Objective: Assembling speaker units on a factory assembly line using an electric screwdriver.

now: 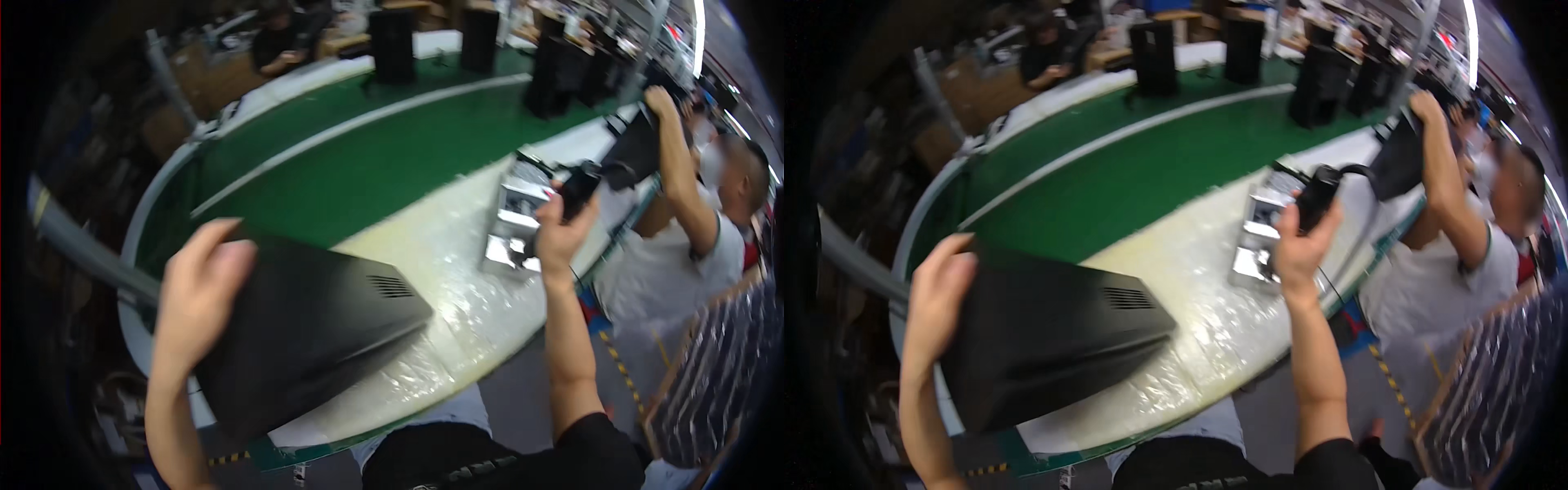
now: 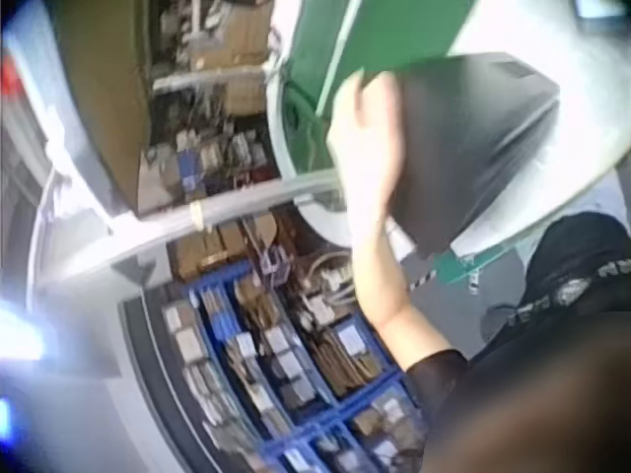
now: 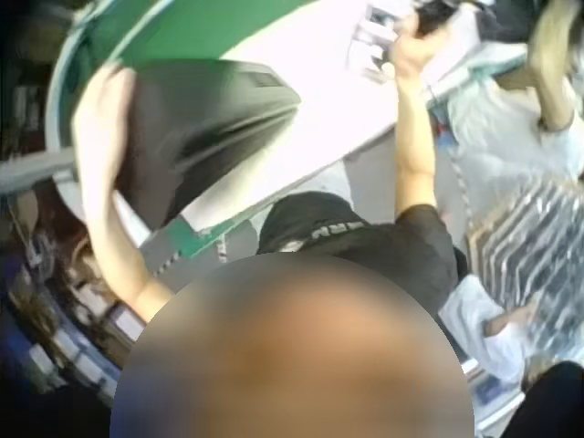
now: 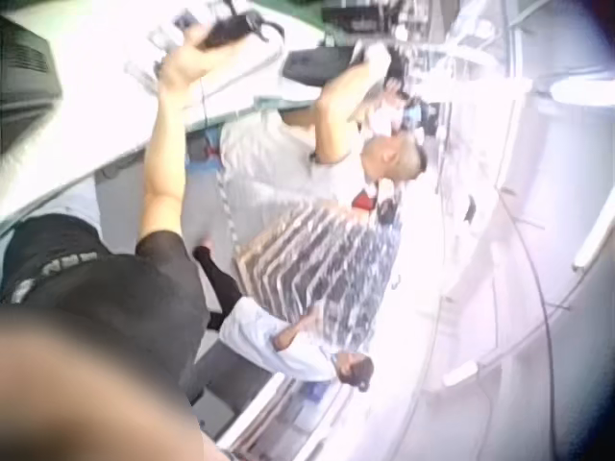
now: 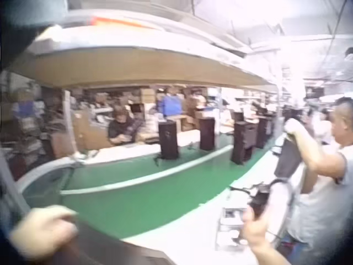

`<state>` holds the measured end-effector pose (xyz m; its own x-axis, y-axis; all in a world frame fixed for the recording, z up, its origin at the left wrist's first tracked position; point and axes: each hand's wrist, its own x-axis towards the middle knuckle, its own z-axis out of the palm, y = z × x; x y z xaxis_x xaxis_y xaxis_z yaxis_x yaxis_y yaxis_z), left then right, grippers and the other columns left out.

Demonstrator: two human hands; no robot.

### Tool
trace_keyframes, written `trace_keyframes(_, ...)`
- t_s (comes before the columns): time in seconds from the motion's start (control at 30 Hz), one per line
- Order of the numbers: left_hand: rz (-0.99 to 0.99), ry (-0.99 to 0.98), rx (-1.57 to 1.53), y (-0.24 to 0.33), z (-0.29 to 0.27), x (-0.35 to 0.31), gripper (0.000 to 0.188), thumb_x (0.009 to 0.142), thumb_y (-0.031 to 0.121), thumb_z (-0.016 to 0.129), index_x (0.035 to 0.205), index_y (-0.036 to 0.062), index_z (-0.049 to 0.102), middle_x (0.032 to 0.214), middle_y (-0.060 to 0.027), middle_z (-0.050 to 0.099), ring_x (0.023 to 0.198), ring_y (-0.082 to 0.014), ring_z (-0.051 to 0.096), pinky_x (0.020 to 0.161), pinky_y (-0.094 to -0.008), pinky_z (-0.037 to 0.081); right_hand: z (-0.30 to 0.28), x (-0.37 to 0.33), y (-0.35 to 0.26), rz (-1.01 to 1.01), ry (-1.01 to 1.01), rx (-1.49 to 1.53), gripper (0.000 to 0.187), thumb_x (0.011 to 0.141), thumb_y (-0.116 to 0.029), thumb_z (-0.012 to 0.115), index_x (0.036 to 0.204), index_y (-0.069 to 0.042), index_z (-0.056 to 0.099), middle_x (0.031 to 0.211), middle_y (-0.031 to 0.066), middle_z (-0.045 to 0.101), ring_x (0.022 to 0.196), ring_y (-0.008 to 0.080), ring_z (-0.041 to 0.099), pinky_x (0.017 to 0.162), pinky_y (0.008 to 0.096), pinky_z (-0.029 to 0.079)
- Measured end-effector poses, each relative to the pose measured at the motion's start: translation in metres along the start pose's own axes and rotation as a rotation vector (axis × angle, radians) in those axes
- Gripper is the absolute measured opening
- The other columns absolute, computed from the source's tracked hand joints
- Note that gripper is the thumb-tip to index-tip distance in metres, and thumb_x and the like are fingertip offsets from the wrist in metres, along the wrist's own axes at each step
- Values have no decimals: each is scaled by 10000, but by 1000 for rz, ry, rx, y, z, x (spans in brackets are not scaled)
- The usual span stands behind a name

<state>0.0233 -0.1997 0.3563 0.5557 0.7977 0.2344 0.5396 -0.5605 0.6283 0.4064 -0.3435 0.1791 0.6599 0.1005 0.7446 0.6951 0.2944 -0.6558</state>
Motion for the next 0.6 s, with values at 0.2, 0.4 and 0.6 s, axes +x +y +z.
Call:
trace_keyframes(0.2,337,-184,260,51,66,58,601,837,450,660,1155,-58,612,1106,-258,647,1006,-395,635,900,-425,500,65,95,-131,-91,3,358,313,967,-94,541,1208,20,378,1024,142,634,545,106,566,480,239,466)
trace_keyframes(0.4,370,-234,213,61,82,67,629,833,512,662,1119,-47,634,1025,-228,674,955,-371,652,869,-425,511,113,161,-202,-141,-130,570,350,951,-276,613,1072,23,480,969,128,658,530,119,593,478,257,501)
trace_keyframes(0.6,369,-226,221,55,83,69,638,831,529,664,1117,-40,637,1023,-210,677,938,-362,657,851,-421,516,160,139,-242,-115,-208,629,309,956,-241,619,1072,16,492,758,66,586,494,103,574,469,221,467)
